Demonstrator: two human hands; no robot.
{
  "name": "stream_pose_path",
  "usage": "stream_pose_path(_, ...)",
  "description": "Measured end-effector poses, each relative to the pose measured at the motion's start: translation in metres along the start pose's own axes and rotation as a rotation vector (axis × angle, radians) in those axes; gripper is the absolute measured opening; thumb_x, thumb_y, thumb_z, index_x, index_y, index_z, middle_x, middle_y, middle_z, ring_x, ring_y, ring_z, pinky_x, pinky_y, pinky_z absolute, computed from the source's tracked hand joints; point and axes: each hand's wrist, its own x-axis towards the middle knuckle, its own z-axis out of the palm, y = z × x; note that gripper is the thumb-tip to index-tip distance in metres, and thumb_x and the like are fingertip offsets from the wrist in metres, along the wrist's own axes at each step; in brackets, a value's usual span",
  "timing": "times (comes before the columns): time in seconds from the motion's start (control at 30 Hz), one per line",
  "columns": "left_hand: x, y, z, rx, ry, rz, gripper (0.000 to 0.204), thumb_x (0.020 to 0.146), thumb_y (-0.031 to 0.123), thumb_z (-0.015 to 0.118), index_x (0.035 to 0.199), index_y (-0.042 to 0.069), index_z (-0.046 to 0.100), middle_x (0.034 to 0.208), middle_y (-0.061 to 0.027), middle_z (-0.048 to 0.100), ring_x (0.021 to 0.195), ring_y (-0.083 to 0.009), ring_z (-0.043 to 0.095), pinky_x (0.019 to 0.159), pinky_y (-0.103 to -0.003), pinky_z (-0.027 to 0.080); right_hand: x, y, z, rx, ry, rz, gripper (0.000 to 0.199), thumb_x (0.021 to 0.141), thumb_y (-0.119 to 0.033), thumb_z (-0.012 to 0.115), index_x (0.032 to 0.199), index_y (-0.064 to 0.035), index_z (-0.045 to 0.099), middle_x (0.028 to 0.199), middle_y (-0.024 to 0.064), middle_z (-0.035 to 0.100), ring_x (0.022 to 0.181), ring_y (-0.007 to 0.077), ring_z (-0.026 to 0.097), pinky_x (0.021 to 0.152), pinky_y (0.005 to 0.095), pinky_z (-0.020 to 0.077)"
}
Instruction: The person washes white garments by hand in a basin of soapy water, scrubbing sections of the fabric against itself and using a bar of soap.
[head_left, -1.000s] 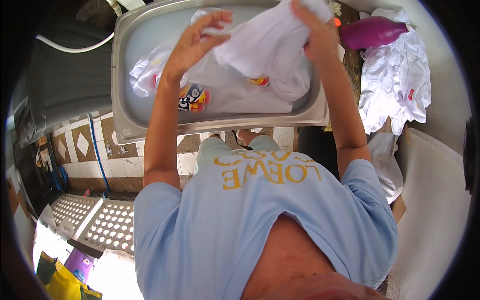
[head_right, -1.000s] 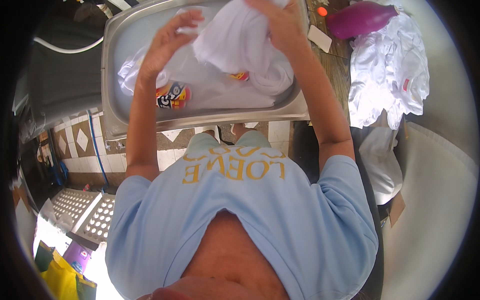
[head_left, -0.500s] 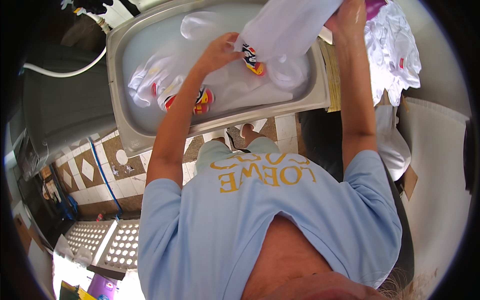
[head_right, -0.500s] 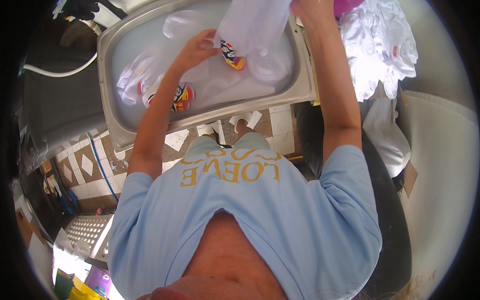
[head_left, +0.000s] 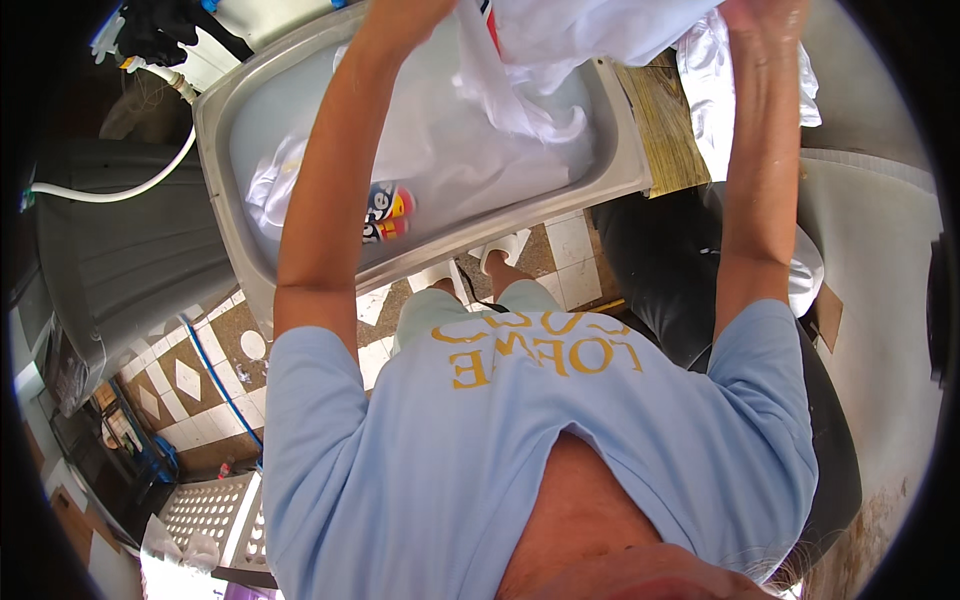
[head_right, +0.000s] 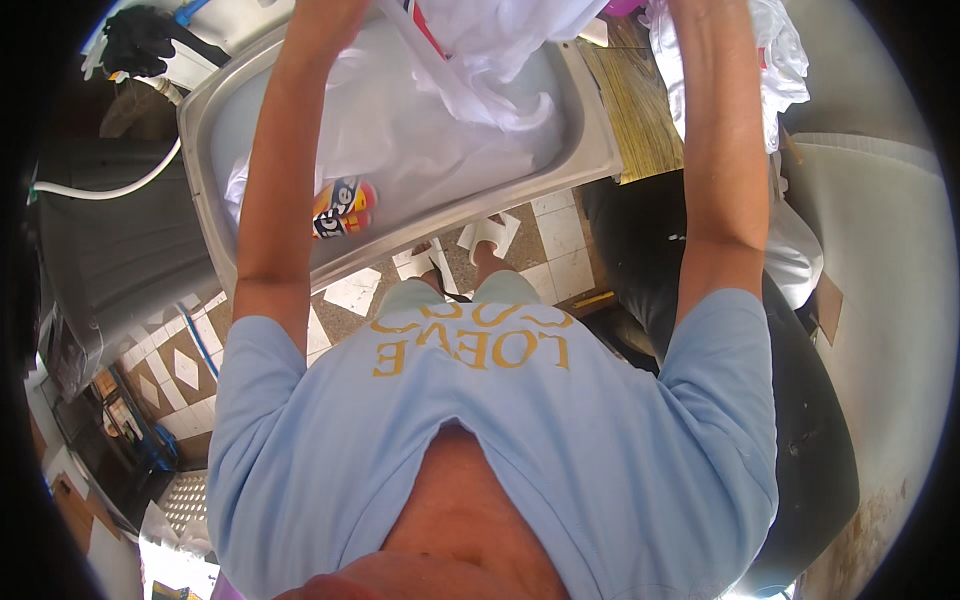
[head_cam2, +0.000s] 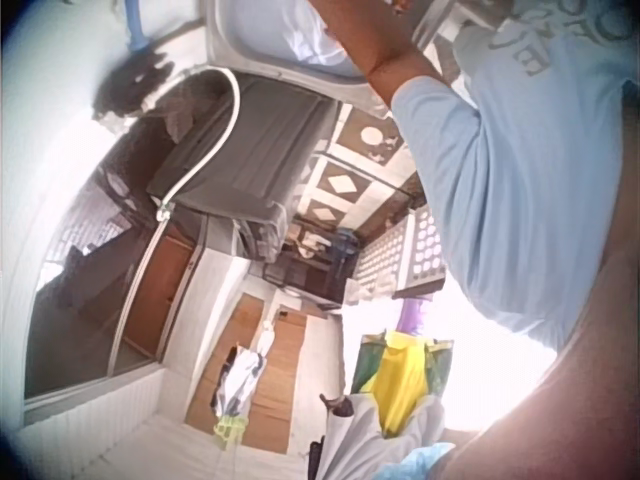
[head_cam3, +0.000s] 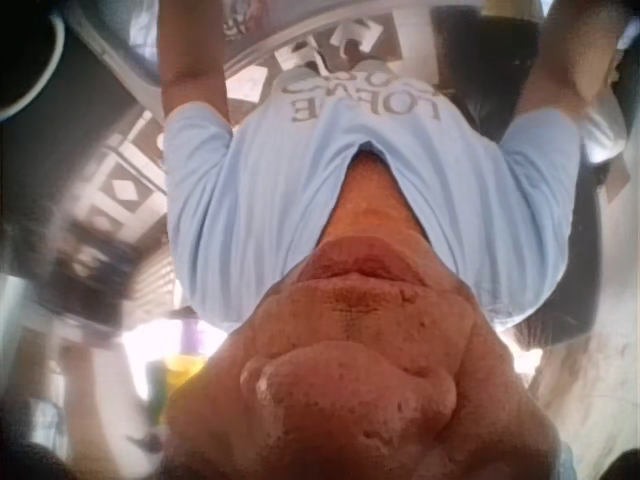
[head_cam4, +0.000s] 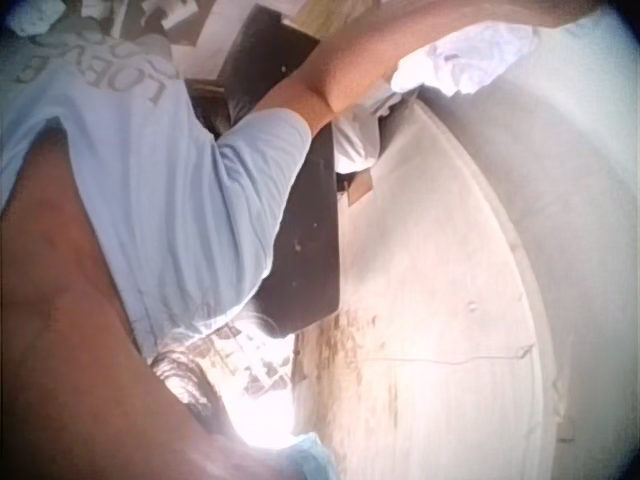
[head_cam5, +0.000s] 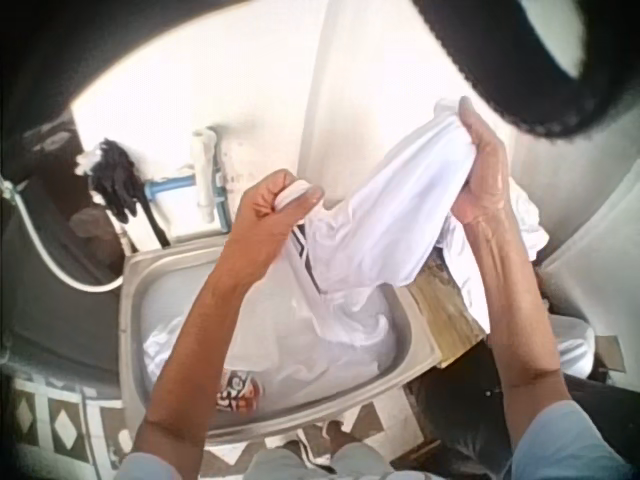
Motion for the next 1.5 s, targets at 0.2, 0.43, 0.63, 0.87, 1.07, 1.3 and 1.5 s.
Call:
stream_pose_path(0.2,0.016,0.023,-0.005,0.33,-0.088,0.077,0.025,0.084,0.017,0.068,0.068,0.002,0.055,0.059,0.0007,0.051,0.056,-0.0046,0.042,0.051,-0.024,0.035,-0.055,0.096,-0.027,-0.857,-0.087,0.252,0.039,0.085,-0.032,0.066,0.11,-0.0016,0.061,0.094,0.0088,0.066,0.086,0.0163,0.062,0.077,0.031,0.0496)
stream_pose_path(0.43,0.011,-0.005,0.003,0.587,-0.328,0.043,0.03,0.079,0.021,0.073,0.069,-0.003,0.057,0.056,-0.0037,0.05,0.055,-0.0072,0.042,0.047,-0.027,0.035,-0.063,0.13,0.001,-0.767,-0.545,-0.102,0.025,0.089,-0.023,0.062,0.103,-0.0019,0.065,0.09,0.0057,0.066,0.078,0.0107,0.06,0.072,0.0256,0.0475)
stream_pose_path(0.63,-0.023,-0.016,-0.014,0.325,-0.07,-0.316,0.027,0.093,0.026,0.059,0.072,0.008,0.054,0.063,0.0085,0.044,0.06,-0.0024,0.038,0.053,-0.02,0.032,-0.033,0.115,-0.003,-0.175,-0.41,0.187,0.014,0.089,-0.015,0.061,0.089,-0.0029,0.067,0.077,0.0014,0.066,0.069,0.0071,0.059,0.063,0.0219,0.0468)
stream_pose_path(0.87,-0.032,-0.032,-0.035,0.305,-0.087,-0.166,0.029,0.095,0.019,0.056,0.068,0.009,0.054,0.063,0.0103,0.039,0.059,-0.0016,0.034,0.053,-0.02,0.031,-0.03,0.045,-0.016,-0.925,-0.559,0.264,0.05,0.078,-0.02,0.069,0.121,0.0,0.052,0.104,0.0093,0.062,0.089,0.0146,0.06,0.08,0.0256,0.0473)
stream_pose_path(1.07,0.005,-0.013,0.023,0.153,-0.24,-0.096,0.014,0.09,0.015,0.062,0.094,0.002,0.064,0.072,0.0029,0.056,0.064,-0.0057,0.052,0.063,-0.019,0.046,-0.027,0.118,-0.017,-0.532,-0.73,0.181,0.035,0.081,-0.02,0.069,0.105,0.0041,0.061,0.094,0.0081,0.065,0.087,0.0138,0.06,0.077,0.027,0.0487)
stream_pose_path(1.3,-0.098,-0.11,0.011,0.488,0.075,-0.024,0.035,0.077,0.027,0.073,0.1,0.003,0.063,0.092,-0.006,0.06,0.084,-0.0138,0.055,0.071,-0.028,0.045,-0.037,0.083,-0.006,-0.188,-0.191,0.558,0.023,0.089,-0.024,0.064,0.093,-0.0022,0.061,0.085,0.0044,0.063,0.078,0.0128,0.061,0.063,0.0267,0.0509)
stream_pose_path(1.5,-0.075,-0.096,0.018,0.541,0.22,-0.355,0.031,0.078,0.025,0.072,0.099,0.004,0.063,0.087,-0.0097,0.061,0.071,-0.015,0.058,0.062,-0.028,0.047,-0.018,0.007,0.02,-0.087,-0.44,0.237,0.034,0.091,-0.034,0.059,0.099,-0.0006,0.06,0.087,0.007,0.064,0.081,0.0167,0.063,0.074,0.0305,0.0527)
